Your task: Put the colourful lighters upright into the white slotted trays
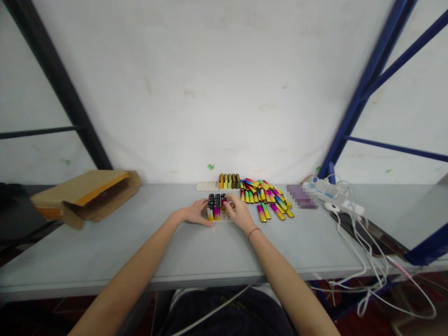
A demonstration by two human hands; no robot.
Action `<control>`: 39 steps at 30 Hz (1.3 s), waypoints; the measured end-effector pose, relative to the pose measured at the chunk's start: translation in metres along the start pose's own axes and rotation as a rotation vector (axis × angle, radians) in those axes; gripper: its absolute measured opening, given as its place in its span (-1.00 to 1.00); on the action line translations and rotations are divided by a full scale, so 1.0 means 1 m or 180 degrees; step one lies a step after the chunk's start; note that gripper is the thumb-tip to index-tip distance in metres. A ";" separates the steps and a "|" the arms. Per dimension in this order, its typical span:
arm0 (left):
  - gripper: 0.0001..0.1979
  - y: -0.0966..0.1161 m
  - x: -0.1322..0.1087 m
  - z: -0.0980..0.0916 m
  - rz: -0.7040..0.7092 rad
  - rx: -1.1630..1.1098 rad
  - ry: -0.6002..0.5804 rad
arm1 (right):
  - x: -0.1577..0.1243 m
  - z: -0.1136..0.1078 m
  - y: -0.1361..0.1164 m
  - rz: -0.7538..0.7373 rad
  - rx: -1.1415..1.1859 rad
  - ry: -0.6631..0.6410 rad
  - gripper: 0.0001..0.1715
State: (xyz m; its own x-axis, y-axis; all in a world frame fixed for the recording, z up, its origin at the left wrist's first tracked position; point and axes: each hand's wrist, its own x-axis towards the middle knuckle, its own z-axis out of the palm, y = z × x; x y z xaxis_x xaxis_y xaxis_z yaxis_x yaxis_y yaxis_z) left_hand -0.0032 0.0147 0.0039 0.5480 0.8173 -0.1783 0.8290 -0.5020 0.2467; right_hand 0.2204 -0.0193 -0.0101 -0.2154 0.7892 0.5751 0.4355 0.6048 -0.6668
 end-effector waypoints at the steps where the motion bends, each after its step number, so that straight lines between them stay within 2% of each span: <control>1: 0.16 0.000 0.000 0.000 0.0001 0.0001 -0.0003 | 0.000 0.000 0.001 -0.0012 -0.0060 -0.0011 -0.72; 5: 0.18 0.000 0.000 0.000 0.0015 0.0023 -0.0011 | 0.002 -0.004 0.000 -0.0114 -0.0560 -0.0024 -0.66; 7: 0.18 0.000 0.000 0.000 0.0017 0.0018 -0.0010 | 0.003 -0.012 -0.004 0.0061 -0.1069 0.0072 -0.63; 8: 0.17 0.000 -0.001 -0.001 0.0012 0.0009 -0.0016 | 0.003 -0.018 -0.006 0.0303 -0.1413 0.0177 -0.64; 10: 0.16 0.001 -0.002 -0.002 0.0008 -0.0018 -0.0020 | 0.003 -0.032 -0.009 0.1075 -0.2183 0.0457 -0.66; 12: 0.14 0.003 -0.004 -0.004 0.0015 -0.0041 -0.0013 | 0.002 -0.046 -0.010 0.1758 -0.2808 0.0529 -0.65; 14: 0.13 0.004 -0.005 -0.005 0.0025 -0.0051 0.0004 | 0.001 -0.057 -0.009 0.2190 -0.3109 0.0258 -0.63; 16: 0.13 0.004 -0.005 -0.005 0.0024 -0.0046 0.0025 | -0.001 -0.061 -0.007 0.2392 -0.3184 -0.0143 -0.62; 18: 0.14 0.003 -0.004 -0.004 0.0035 -0.0040 0.0043 | -0.002 -0.060 -0.005 0.2372 -0.3208 -0.0427 -0.62; 21: 0.14 0.002 -0.003 -0.003 0.0048 -0.0047 0.0045 | -0.003 -0.052 -0.003 0.2108 -0.3233 -0.0606 -0.61; 27: 0.13 0.003 -0.005 -0.004 0.0017 -0.0052 0.0016 | -0.001 -0.045 0.007 0.1752 -0.3028 -0.0930 -0.70; 30: 0.13 0.004 -0.005 -0.004 0.0001 -0.0051 0.0005 | 0.003 -0.046 0.010 0.1514 -0.2519 -0.0572 -0.73; 36: 0.14 0.003 -0.004 -0.004 0.0051 -0.0061 0.0008 | 0.007 -0.040 0.012 0.1012 -0.0396 0.0175 -0.69; 39: 0.14 0.003 -0.004 -0.004 0.0038 -0.0066 0.0019 | 0.007 -0.035 0.014 0.1165 0.0209 0.0429 -0.56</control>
State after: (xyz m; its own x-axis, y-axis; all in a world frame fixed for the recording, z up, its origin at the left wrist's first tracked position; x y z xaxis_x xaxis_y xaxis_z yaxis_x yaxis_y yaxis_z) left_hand -0.0034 0.0115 0.0085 0.5572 0.8129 -0.1696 0.8197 -0.5058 0.2687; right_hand 0.2557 -0.0089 0.0008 0.0622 0.9355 0.3479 0.4045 0.2950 -0.8656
